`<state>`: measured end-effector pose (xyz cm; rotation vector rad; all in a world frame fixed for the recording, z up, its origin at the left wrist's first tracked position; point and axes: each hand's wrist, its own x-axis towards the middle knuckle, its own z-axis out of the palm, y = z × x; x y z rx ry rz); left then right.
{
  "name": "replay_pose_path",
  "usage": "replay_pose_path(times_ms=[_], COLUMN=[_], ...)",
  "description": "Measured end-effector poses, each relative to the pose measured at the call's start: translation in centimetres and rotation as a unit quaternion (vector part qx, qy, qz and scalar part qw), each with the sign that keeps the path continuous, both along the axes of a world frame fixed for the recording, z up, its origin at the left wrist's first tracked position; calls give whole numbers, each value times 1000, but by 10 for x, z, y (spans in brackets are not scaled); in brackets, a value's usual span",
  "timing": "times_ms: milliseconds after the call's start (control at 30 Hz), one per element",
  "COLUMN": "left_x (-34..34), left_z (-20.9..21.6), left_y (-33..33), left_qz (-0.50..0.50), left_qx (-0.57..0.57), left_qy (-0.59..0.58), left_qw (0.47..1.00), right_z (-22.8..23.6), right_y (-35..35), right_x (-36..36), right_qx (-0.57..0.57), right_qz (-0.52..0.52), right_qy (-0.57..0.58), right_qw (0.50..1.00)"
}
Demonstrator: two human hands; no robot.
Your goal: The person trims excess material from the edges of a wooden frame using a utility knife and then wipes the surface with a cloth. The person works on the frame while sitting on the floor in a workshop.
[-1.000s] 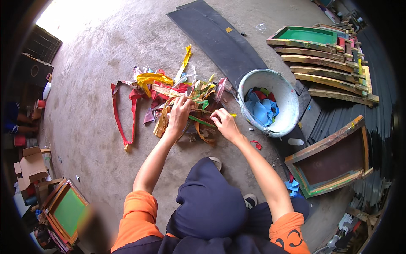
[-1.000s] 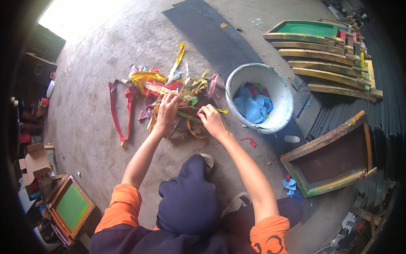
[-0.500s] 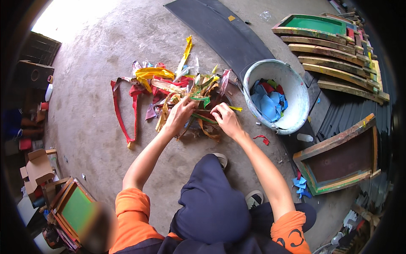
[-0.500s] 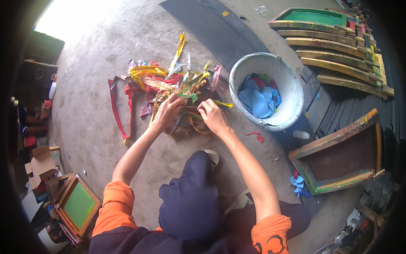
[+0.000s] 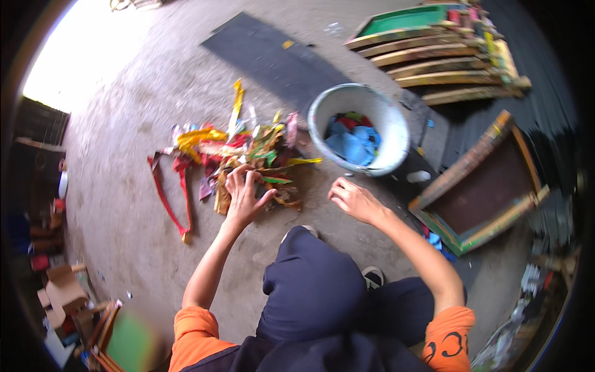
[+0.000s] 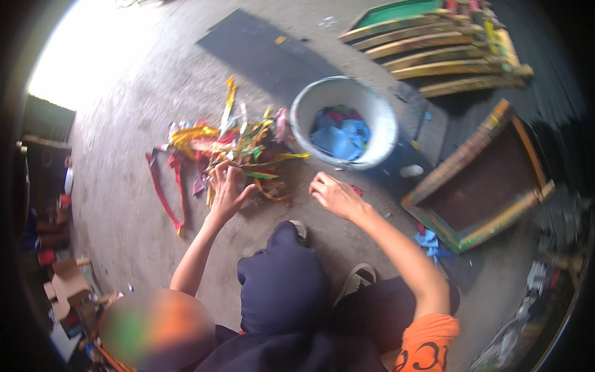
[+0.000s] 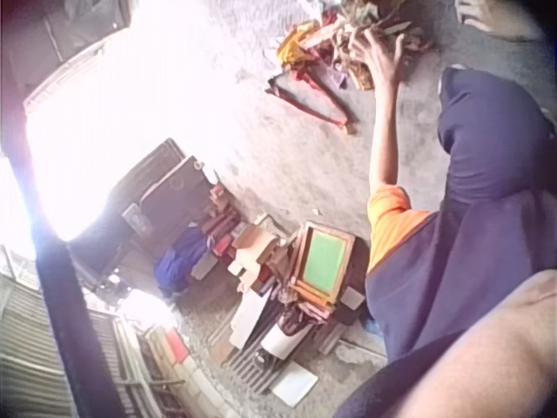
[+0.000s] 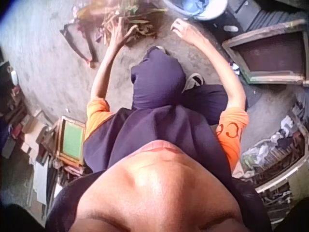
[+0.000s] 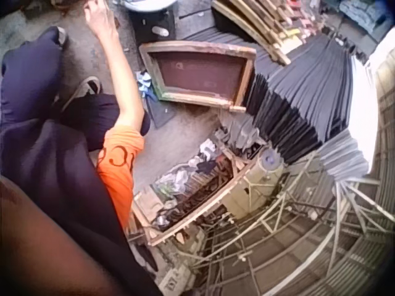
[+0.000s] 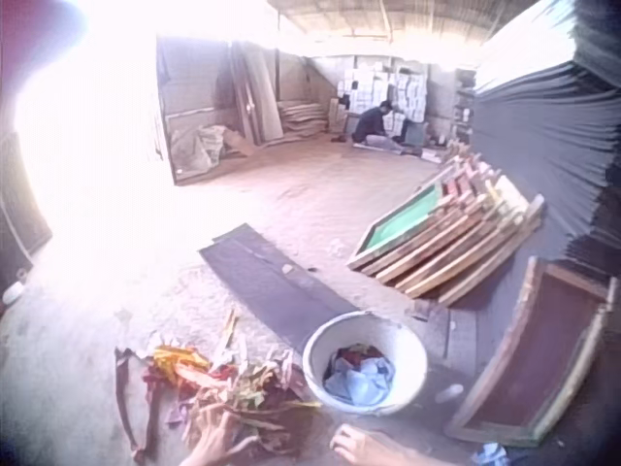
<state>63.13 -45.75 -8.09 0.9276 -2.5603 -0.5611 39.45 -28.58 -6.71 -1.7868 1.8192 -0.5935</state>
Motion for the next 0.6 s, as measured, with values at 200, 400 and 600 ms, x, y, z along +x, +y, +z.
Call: replay_pose_path(times_ms=[200,400,600], left_x=[-80,-186,-268], left_z=[59,81,79], left_y=[54,118,157], left_qz=[-145,-291,-367], left_qx=[-27,-43,-45], left_qy=[92,152,67], left_qw=[985,943,927], right_z=[96,139,62], right_y=[158,329,463], right_x=[-61,-102,-164], right_qx=[-34,-208,-271], right_qz=[-229,-468,-646], right_qy=[80,112,61], right_qw=[970,852,711])
